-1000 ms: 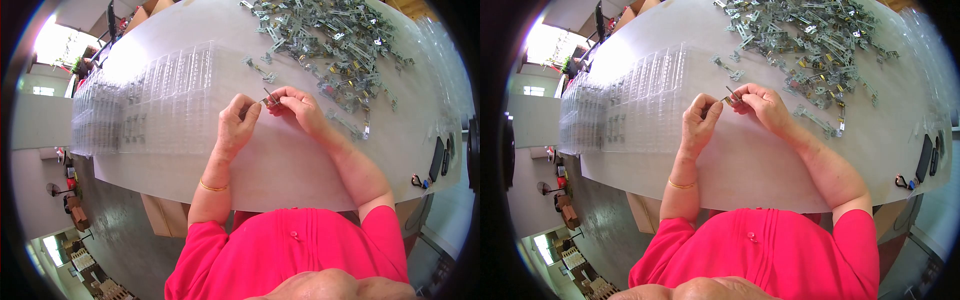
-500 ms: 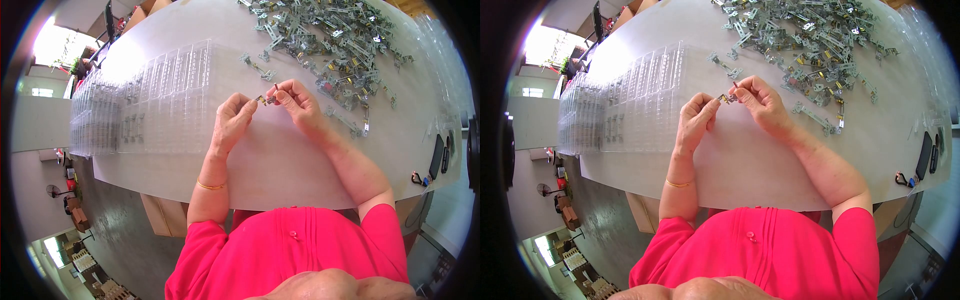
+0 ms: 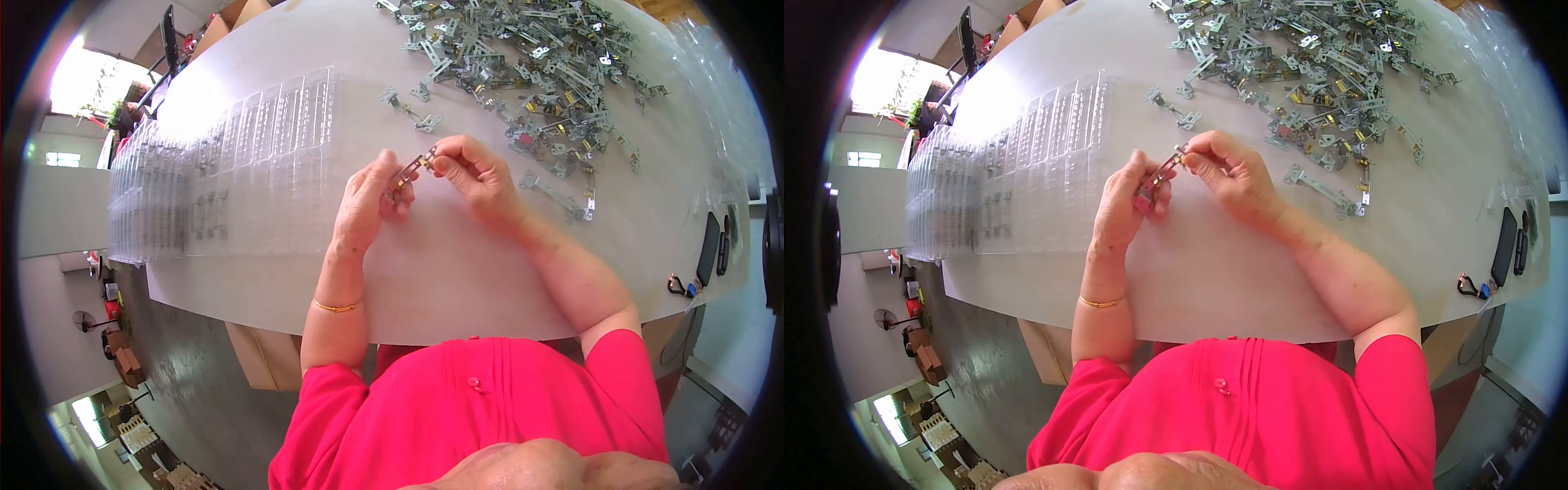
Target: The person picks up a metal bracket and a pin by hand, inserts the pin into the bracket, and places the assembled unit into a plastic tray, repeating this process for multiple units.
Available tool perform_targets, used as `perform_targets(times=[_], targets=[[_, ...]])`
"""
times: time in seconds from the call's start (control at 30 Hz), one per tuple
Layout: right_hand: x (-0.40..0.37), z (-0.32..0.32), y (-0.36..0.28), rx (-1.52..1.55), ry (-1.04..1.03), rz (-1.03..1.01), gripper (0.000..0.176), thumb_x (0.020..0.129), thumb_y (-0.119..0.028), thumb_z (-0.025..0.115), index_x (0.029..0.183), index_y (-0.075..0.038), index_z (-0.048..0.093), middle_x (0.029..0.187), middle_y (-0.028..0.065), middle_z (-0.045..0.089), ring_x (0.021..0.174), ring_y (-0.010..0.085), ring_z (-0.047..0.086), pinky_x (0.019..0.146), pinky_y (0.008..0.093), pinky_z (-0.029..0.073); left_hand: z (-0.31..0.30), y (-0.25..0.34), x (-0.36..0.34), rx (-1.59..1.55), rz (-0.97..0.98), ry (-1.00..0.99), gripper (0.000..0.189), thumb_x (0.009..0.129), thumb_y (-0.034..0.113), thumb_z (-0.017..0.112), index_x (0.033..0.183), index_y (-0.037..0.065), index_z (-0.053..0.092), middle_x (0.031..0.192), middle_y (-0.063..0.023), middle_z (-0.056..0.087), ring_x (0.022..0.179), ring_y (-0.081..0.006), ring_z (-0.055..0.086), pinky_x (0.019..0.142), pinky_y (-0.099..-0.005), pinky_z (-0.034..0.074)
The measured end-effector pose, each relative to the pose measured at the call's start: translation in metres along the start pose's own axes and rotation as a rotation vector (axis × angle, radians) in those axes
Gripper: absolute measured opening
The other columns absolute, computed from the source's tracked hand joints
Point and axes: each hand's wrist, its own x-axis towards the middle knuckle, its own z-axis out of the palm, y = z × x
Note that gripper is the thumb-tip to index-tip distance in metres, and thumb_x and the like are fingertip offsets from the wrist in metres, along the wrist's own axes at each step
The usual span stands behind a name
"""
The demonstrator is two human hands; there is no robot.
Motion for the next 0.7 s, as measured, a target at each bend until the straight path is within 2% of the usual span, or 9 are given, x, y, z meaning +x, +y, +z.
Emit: perform_targets(times=[0.07,0.13,0.17,0.23,0.33,0.43,0.57,0.67,0.7], targets=[[0.002,-0.002,0.003,0.146,0.088,0.239,0.009,0.099,-0.01,0.063,0.105,-0.004,0.064,0.1,0.0043,0.066,0.094,0.0108,0.063,0.084,0.0282,0.053,-0.004,-0.005,0.003,-0.143,-0.013,-0.038,0.045,0.105,0.035,0.043,0.102,-0.003,0.065,0.077,-0.0086,0.064,0.059,-0.0158,0.056,0.057,-0.0293,0.046],[0.005,-0.004,0.004,0.279,0.125,0.29,0.01,0.099,-0.013,0.063,0.105,-0.005,0.064,0.099,0.0041,0.066,0.093,0.0113,0.064,0.085,0.0285,0.053,-0.008,-0.011,0.006,-0.351,0.104,-0.077,0.052,0.106,0.036,0.035,0.116,-0.007,0.061,0.09,-0.0155,0.069,0.073,-0.0238,0.065,0.071,-0.0332,0.052],[0.006,-0.005,0.004,0.411,0.161,0.342,0.012,0.1,-0.016,0.063,0.105,-0.005,0.064,0.098,0.004,0.066,0.093,0.0118,0.065,0.086,0.0289,0.054,-0.009,-0.013,0.008,-0.349,0.106,-0.08,0.052,0.106,0.036,0.035,0.116,-0.007,0.061,0.09,-0.0155,0.069,0.073,-0.0238,0.065,0.071,-0.0332,0.052],[0.006,-0.004,0.002,0.476,0.184,0.356,0.014,0.1,-0.018,0.062,0.105,-0.005,0.063,0.098,0.0039,0.066,0.093,0.0124,0.065,0.087,0.0293,0.054,-0.01,-0.013,0.009,-0.339,0.248,-0.081,0.043,0.105,0.026,0.041,0.125,-0.008,0.057,0.113,-0.0194,0.067,0.098,-0.0267,0.067,0.087,-0.0357,0.053],[0.007,-0.004,0.001,0.563,0.206,0.397,0.017,0.101,-0.02,0.062,0.105,-0.005,0.063,0.099,0.0039,0.066,0.092,0.0132,0.065,0.089,0.03,0.054,0.007,-0.006,0.002,-0.177,0.341,-0.017,0.035,0.105,0.017,0.046,0.129,-0.006,0.056,0.13,-0.0188,0.06,0.12,-0.0259,0.058,0.099,-0.0385,0.05],[0.006,-0.004,0.002,0.588,0.186,0.424,0.017,0.101,-0.02,0.062,0.106,-0.004,0.063,0.099,0.0041,0.066,0.092,0.0132,0.065,0.09,0.0301,0.054,0.008,-0.011,0.004,-0.1,0.405,-0.051,0.031,0.105,0.012,0.048,0.132,-0.002,0.055,0.138,-0.0172,0.055,0.128,-0.025,0.053,0.101,-0.0408,0.049],[0.005,0.004,-0.003,0.421,0.176,0.415,0.016,0.1,-0.019,0.062,0.105,-0.004,0.063,0.099,0.0035,0.065,0.091,0.0103,0.063,0.087,0.0275,0.053,0.002,-0.018,0.01,-0.038,0.472,-0.039,0.03,0.107,0.016,0.045,0.129,0.0,0.057,0.135,-0.0167,0.058,0.129,-0.025,0.053,0.102,-0.0411,0.049],[0.003,0.008,0.008,0.194,0.208,0.226,0.013,0.1,-0.018,0.063,0.104,-0.005,0.063,0.094,0.0016,0.064,0.084,0.0079,0.06,0.079,0.0244,0.051,0.002,-0.019,0.01,-0.069,0.486,0.026,0.027,0.107,0.02,0.046,0.119,0.0,0.06,0.12,-0.016,0.066,0.116,-0.0241,0.062,0.097,-0.0386,0.051],[0.002,0.008,0.006,0.193,0.211,0.226,0.013,0.1,-0.018,0.063,0.104,-0.005,0.063,0.094,0.0016,0.064,0.084,0.0079,0.06,0.079,0.0244,0.051,0.0,-0.019,0.008,-0.083,0.41,0.024,0.027,0.107,0.021,0.046,0.114,0.0,0.061,0.106,-0.0132,0.067,0.102,-0.0219,0.065,0.089,-0.0353,0.052]])
